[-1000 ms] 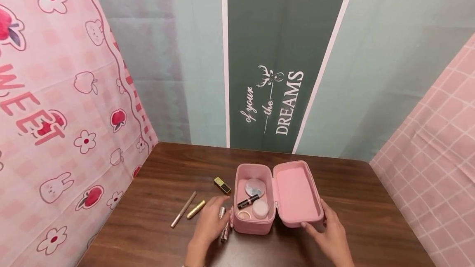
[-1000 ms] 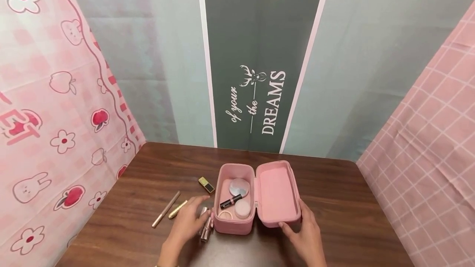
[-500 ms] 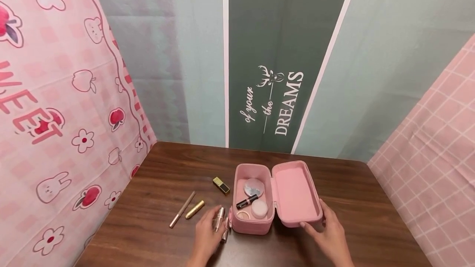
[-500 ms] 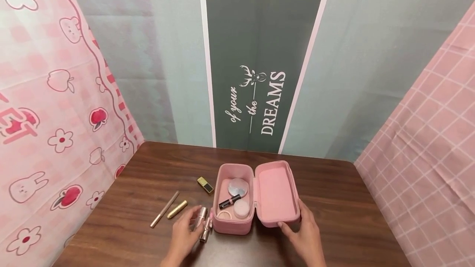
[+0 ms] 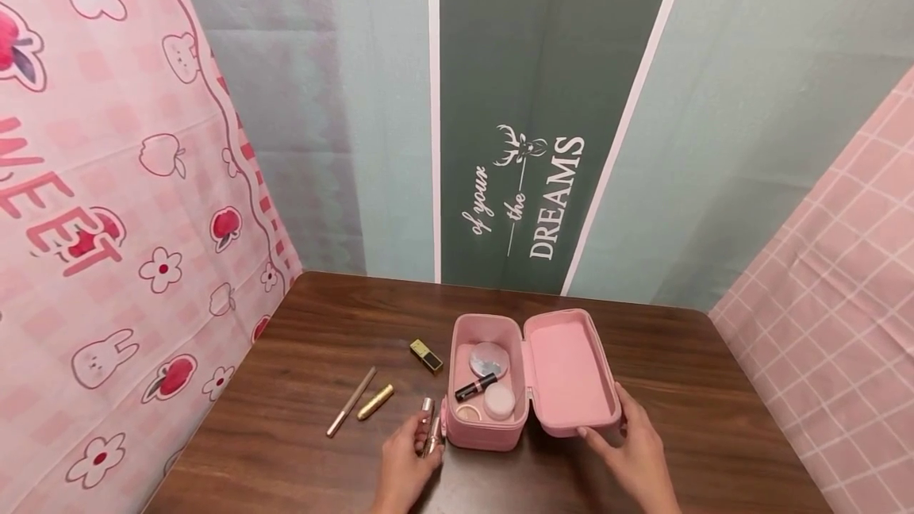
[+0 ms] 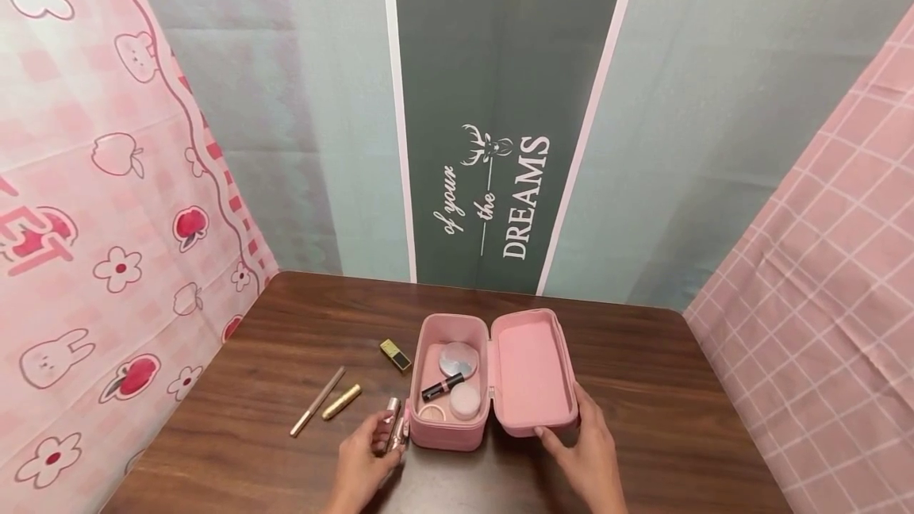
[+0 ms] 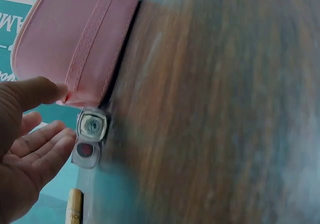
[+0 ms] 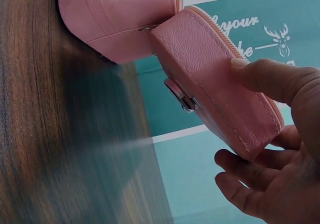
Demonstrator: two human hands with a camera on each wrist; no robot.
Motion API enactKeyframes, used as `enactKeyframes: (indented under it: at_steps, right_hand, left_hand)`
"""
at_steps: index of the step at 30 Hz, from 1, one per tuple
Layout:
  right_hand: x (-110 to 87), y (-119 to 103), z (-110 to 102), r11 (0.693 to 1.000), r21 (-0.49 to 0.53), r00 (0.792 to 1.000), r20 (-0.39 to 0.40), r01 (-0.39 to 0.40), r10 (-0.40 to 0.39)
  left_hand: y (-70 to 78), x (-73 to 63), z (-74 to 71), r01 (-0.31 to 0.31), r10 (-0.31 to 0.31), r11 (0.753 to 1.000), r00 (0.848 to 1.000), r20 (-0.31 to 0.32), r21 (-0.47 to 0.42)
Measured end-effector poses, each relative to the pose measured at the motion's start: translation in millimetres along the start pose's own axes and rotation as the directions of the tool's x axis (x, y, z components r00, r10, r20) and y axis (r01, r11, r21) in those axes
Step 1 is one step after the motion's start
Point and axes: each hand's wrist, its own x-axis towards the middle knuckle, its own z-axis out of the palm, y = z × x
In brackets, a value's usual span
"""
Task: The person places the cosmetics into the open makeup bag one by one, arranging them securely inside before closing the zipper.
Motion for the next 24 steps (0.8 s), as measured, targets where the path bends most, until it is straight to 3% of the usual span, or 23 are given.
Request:
enactKeyframes:
  at_steps: [5,9,13,18,24]
  right_hand:
    - [0.2,0.0,-0.8,1.000,0.001,1.000,-0.004,0.001,-0.001]
    - [-0.1,0.2,-1.3,1.000,0.003,1.000,0.003,0.000,0.000]
    - [0.0,0.6,-1.6,1.000,0.001,1.000,0.011,0.003,-0.003]
    - [-0.8,0.7,-1.4,1.000,-0.004,1.000,0.015,0.003,-0.003]
    - [-1.6,0.3,-1.9,1.000,-0.002,1.000,0.018,0.000,0.000]
  left_hand:
    - [-0.2,0.4,3.3,-0.083,0.081,0.982,0.997,0.018,0.171]
    - [-3.1,0.8,5.0,-0.096,0.083,0.962,0.995,0.061,0.256]
    - [-6.0,2.6,8.0,-0.051,0.042,0.967,0.998,0.042,0.249]
    - [-8.6,10.2,10.7,-0.042,0.047,0.966,0.999,-0.012,0.254]
    - [-8.8,17.8,9.7,0.015,-0.017,0.971,1.000,0.003,0.239]
